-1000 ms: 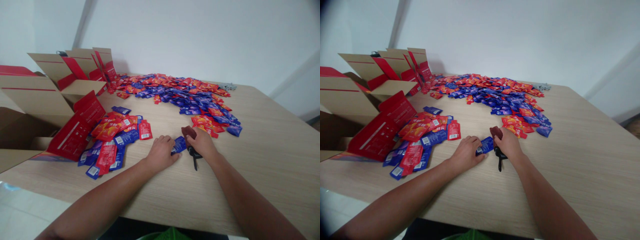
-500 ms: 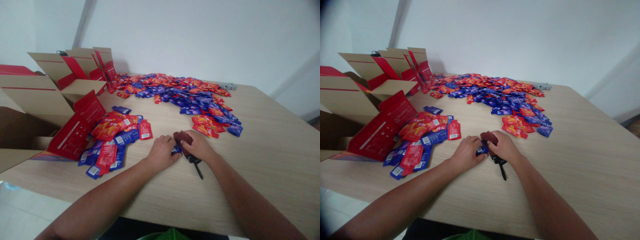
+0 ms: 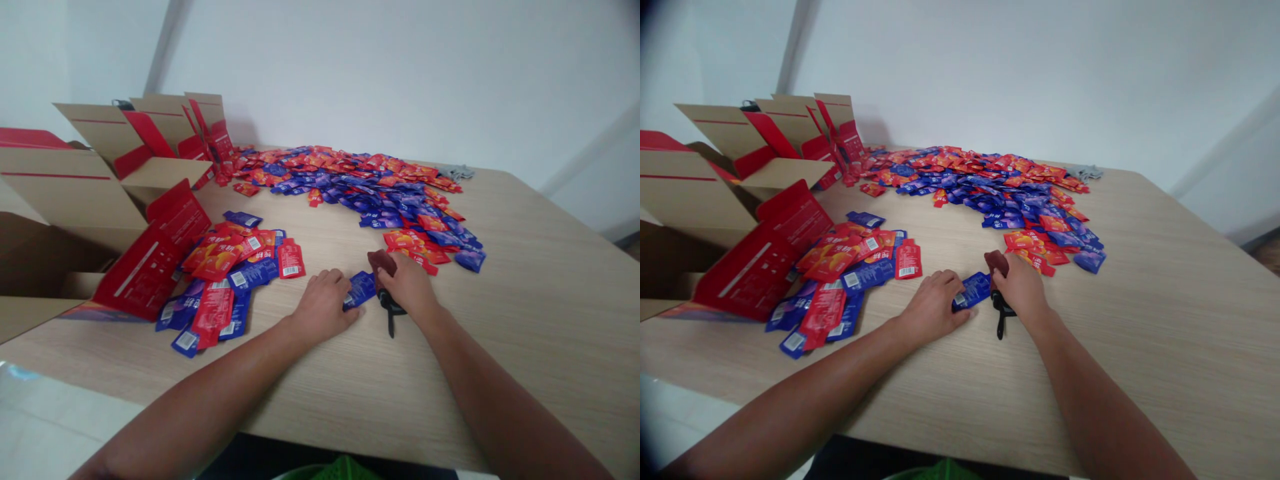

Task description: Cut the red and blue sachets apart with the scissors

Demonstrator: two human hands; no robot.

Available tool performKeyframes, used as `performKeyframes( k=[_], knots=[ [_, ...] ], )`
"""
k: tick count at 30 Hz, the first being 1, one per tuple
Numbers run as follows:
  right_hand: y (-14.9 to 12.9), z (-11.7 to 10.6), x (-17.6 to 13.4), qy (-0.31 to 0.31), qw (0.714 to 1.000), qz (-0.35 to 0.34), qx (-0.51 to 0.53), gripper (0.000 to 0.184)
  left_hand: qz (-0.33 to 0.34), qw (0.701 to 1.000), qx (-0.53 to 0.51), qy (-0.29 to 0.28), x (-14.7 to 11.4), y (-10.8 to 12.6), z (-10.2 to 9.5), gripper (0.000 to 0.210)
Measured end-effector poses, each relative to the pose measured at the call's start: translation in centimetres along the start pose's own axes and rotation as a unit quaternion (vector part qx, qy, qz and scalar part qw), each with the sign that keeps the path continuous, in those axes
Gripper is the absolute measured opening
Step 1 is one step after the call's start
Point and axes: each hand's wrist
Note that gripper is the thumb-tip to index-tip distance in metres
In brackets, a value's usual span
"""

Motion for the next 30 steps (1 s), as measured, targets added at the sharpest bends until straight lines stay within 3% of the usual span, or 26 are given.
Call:
performKeyframes(
  k=[5,9,12,15,18,21,24,26,30],
  knots=[
    [-0.2,-0.2,0.0,0.097,0.991,0.06,0.068,0.028,0.02,0.999,0.023,-0.012,0.2,0.2,-0.7,0.03],
    [-0.9,-0.9,0.0,0.188,0.96,0.134,0.158,0.029,0.008,0.999,0.031,-0.017,0.3,0.5,-1.3,0.032],
    [-1.4,-1.3,-0.2,0.246,0.938,0.146,0.196,0.03,-0.009,1.0,0.017,0.001,0.4,0.3,-1.2,0.036],
    [-1.7,-1.5,-0.7,0.256,0.929,0.128,0.234,0.034,-0.039,0.999,-0.018,0.019,0.6,-0.2,-0.7,0.038],
    [-2.2,-1.7,-1.4,0.197,0.944,0.071,0.254,0.033,-0.073,0.996,-0.042,0.014,0.8,-0.7,-0.1,0.035],
    [-2.8,-1.9,-1.9,0.062,0.965,-0.03,0.252,0.028,-0.085,0.996,-0.028,0.008,0.9,-0.9,0.3,0.029],
    [-3.3,-1.8,-2.1,-0.063,0.961,-0.122,0.24,0.028,-0.085,0.996,0.002,0.004,0.7,-1.0,0.3,0.021],
    [-3.4,-1.4,-2.0,-0.097,0.96,-0.141,0.223,0.029,-0.082,0.996,0.024,-0.002,0.7,-0.9,0.2,0.022],
    [-3.1,-0.6,-1.9,-0.105,0.972,-0.117,0.173,0.031,-0.069,0.997,0.035,0.001,0.6,-0.6,-0.1,0.021]
  ],
)
Point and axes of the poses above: each hand's wrist, its own x-axis towards the middle knuckle, its own z-axis out of the palm, y = z × x, and after that the axes turned 15 degrees about y, right-handed
